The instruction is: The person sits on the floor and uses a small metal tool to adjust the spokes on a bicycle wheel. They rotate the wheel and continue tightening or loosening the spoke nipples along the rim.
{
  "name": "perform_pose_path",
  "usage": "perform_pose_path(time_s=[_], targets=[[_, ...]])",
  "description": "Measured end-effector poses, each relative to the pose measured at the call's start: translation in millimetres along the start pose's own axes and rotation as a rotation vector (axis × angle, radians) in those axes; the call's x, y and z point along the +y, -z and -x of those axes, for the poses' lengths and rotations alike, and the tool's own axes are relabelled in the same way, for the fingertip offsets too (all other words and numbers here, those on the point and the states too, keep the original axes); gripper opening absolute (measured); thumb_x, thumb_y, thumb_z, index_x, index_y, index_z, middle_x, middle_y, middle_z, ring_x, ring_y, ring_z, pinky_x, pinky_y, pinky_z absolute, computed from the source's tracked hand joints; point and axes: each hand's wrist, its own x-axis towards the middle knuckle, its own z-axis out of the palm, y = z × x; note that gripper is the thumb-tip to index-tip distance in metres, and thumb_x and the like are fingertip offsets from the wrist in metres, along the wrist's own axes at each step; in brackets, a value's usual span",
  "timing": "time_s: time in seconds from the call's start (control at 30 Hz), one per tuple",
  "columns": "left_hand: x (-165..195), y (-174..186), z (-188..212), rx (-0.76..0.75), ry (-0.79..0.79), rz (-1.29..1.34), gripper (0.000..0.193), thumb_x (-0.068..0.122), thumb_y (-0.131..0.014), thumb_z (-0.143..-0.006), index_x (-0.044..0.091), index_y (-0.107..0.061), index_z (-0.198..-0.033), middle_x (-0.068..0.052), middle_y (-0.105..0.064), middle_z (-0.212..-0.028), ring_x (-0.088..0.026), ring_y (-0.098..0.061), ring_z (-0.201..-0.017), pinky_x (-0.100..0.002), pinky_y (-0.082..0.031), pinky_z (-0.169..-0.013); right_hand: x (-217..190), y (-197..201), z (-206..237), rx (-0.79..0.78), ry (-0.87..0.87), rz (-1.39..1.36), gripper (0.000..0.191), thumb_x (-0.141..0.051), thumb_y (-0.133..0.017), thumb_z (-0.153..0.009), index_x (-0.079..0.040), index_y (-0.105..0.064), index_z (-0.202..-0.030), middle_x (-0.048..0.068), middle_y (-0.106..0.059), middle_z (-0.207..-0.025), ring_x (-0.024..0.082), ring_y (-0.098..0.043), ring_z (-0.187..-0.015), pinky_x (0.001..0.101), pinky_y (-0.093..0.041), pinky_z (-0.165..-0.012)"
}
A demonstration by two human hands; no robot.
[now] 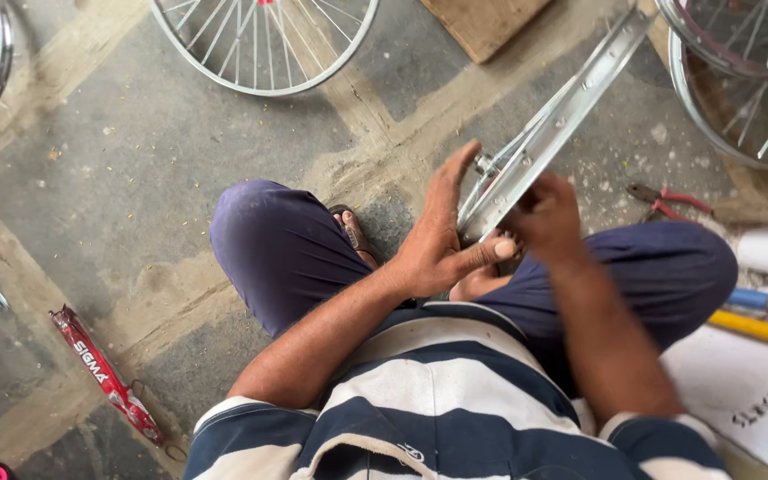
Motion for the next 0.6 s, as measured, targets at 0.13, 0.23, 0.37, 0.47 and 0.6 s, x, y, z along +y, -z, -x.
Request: perform_pose_path(time_s=[0.13,0.23,0.37,0.47,0.6], targets=[[3,-1,0,0.01,-0.036,0.007,0.113,0.066,-0.066,-0.097,0.0,-0.009,-0.169,-0.029,-0.02,-0.169,-0.042,-0.024,-0.161,-0.056,-0.027,-0.137,1,-37,7,0.423,0.791,0.893,0.028,-0.011,-0.087,-0.093,-0.003,-0.061,-0.102,0.012,-0.075,-0.108,0.023,-0.074,-0.095,0.0314,-0.06,-0.079],[6,0,-2,-0.006,-0.013,-0.018,0.115,0.065,-0.066,-0.093,-0.002,-0.01,-0.168,-0.03,-0.02,-0.171,-0.044,-0.024,-0.164,-0.056,-0.026,-0.134,-4,-33,17,0.27,0.675,0.695,0.029,-0.011,-0.085,-0.092,-0.001,-0.065,-0.11,0.015,-0.073,-0.115,0.024,-0.075,-0.102,0.0336,-0.063,-0.083],[9,2,-3,-0.013,0.009,0.012,0.114,0.064,-0.068,-0.095,-0.001,-0.01,-0.168,-0.029,-0.022,-0.172,-0.043,-0.025,-0.163,-0.056,-0.026,-0.134,-3,13,21,-0.063,0.349,0.037,0.025,-0.009,-0.083,-0.095,0.0,-0.071,-0.115,0.018,-0.075,-0.117,0.023,-0.075,-0.103,0.0332,-0.063,-0.086],[11,-1,-3,-0.054,-0.002,0.029,0.114,0.065,-0.066,-0.097,-0.001,-0.008,-0.169,-0.028,-0.024,-0.171,-0.041,-0.028,-0.161,-0.055,-0.028,-0.135,1,40,11,-0.232,0.034,-0.274,0.04,-0.01,-0.081,-0.09,-0.003,-0.068,-0.126,0.017,-0.074,-0.12,0.021,-0.074,-0.107,0.0325,-0.062,-0.091],[14,-4,-3,-0.081,-0.003,0.03,0.113,0.064,-0.065,-0.098,0.0,-0.007,-0.17,-0.028,-0.023,-0.173,-0.042,-0.026,-0.163,-0.056,-0.027,-0.136,-7,34,2,-0.411,-0.17,-0.232,0.045,-0.01,-0.076,-0.092,0.002,-0.066,-0.134,0.018,-0.074,-0.119,0.02,-0.074,-0.105,0.0321,-0.062,-0.091]])
